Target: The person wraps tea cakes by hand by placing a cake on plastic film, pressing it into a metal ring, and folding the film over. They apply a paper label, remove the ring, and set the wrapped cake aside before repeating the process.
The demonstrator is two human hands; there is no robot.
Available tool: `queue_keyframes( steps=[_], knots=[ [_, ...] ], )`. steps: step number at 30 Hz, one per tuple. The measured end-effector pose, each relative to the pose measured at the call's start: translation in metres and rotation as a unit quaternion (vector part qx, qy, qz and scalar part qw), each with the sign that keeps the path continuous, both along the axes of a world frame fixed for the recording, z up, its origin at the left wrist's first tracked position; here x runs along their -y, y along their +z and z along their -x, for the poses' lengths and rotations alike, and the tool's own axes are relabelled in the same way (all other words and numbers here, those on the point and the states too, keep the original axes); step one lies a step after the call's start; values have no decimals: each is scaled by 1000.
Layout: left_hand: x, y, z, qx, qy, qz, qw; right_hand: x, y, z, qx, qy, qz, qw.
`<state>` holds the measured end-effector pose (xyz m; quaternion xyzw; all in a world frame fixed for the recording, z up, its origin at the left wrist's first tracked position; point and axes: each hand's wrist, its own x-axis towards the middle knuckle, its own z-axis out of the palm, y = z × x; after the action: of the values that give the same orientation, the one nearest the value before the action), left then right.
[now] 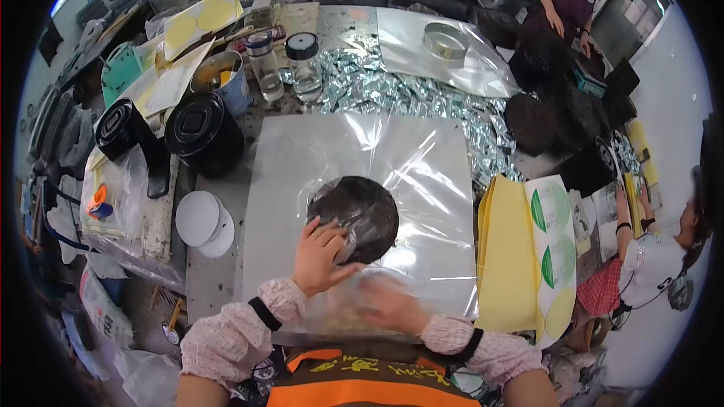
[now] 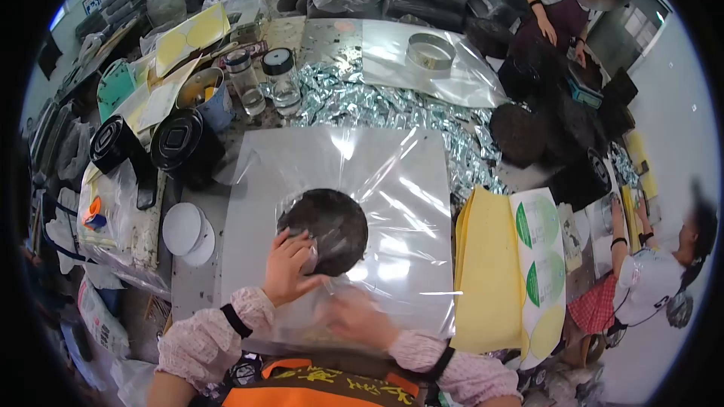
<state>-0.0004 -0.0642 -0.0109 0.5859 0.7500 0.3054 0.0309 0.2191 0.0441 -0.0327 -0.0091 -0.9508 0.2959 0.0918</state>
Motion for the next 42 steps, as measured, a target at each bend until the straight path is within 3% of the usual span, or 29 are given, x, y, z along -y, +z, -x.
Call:
queue_keyframes(
  steps=[1,3,4,6,7,8,11,12,15,16,17,18,19,20,22,25,26,28,30,32,34,35,36,38,39,41,42],
  knots=[
    [-3,-10,1,35,11,-8,999,-18,11,-9,27,-107,22,994],
    [-14,-11,-5,50,82,-1,995,-56,-16,-1,-85,-230,2,969],
    [-23,1,-13,56,119,28,991,-74,-31,13,-76,-238,-56,967],
    [-32,8,-17,60,154,58,985,-93,16,61,-110,-270,27,956],
    [-32,8,-17,59,151,62,985,-79,64,87,-150,-289,171,930],
    [-31,8,-17,56,148,67,985,-73,51,102,-217,-238,68,944],
    [-18,14,-6,111,137,-179,968,-61,29,111,-209,-124,19,970],
    [-14,24,5,164,149,-179,959,-63,30,117,-198,-127,7,972],
    [-40,40,17,367,35,-186,911,-54,32,112,-150,-112,15,982],
    [-46,28,26,146,-11,-111,983,-56,33,110,-144,-94,36,984],
    [-49,17,30,155,2,-93,983,-67,36,112,-143,-74,50,986],
    [-48,6,30,162,15,-78,984,-77,36,106,-172,-34,139,975],
    [-50,3,30,168,28,-64,983,-85,37,110,-208,-119,201,950],
    [-50,3,25,254,72,-67,962,-91,39,114,-241,-201,263,912],
    [-56,11,22,390,88,-143,905,-98,62,144,-309,-337,388,800],
    [-56,14,29,517,41,-226,824,-110,53,146,-195,-31,363,911],
    [-49,0,41,490,26,-216,844,-114,37,154,-278,84,271,918],
    [-44,3,42,465,-14,-175,868,-112,23,145,-187,-49,375,907],
    [-46,5,31,272,22,-88,958,-105,13,146,-263,-112,542,790],
    [-51,12,15,106,67,3,992,-85,40,142,-216,-168,337,901],
    [-56,7,6,42,122,-45,991,-66,34,131,-178,-160,144,960],
    [-59,5,6,7,145,-71,987,-63,33,129,-165,-168,123,964],
    [-54,1,13,-21,64,-49,996,-62,38,126,-151,-178,101,967],
    [-53,32,13,-1,1,32,999,-66,47,120,-131,-191,58,971],
    [-54,41,11,10,-33,71,997,-67,47,119,-94,-184,88,974],
    [-56,32,7,-19,-30,129,991,-80,45,109,-69,-113,107,985],
    [-59,29,5,-43,-21,147,988,-90,50,103,-90,-150,102,979]
  ],
)
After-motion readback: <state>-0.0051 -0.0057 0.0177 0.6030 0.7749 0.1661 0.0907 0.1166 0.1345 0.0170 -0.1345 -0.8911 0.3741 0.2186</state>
